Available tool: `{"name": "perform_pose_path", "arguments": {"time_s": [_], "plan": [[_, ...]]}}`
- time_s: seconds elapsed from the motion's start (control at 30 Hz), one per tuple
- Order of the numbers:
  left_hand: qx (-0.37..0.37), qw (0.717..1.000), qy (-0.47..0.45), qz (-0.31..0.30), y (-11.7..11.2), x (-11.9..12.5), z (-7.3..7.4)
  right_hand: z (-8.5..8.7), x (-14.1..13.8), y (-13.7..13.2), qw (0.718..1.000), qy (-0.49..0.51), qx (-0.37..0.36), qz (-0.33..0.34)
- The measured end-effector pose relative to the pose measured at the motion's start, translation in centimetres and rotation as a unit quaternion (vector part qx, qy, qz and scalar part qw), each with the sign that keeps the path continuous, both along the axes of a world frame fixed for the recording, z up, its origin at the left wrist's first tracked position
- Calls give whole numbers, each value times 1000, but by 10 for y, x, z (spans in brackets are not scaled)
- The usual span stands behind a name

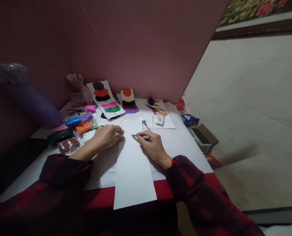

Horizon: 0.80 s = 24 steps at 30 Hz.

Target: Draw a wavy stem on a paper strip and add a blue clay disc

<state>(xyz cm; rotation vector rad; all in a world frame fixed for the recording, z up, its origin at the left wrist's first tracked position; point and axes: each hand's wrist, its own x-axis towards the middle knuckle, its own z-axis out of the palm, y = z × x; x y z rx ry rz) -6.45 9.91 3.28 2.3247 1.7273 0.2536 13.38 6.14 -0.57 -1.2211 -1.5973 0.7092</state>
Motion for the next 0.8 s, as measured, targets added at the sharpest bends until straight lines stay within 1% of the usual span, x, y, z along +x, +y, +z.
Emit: {"name": "perform_pose_path", "arguments": {"time_s": [0.23,0.43,0.8], "plan": [[-5,1000,-1,9,0,0,0,-2,1,-8,1000,16,-14,-3],[1,1000,-5,3,0,0,-1,-2,3,-14,1000,10,-25,-2],[-4,1000,-20,-1,-2,0,0,5,1,-24,1000,1,-20,-6]]}}
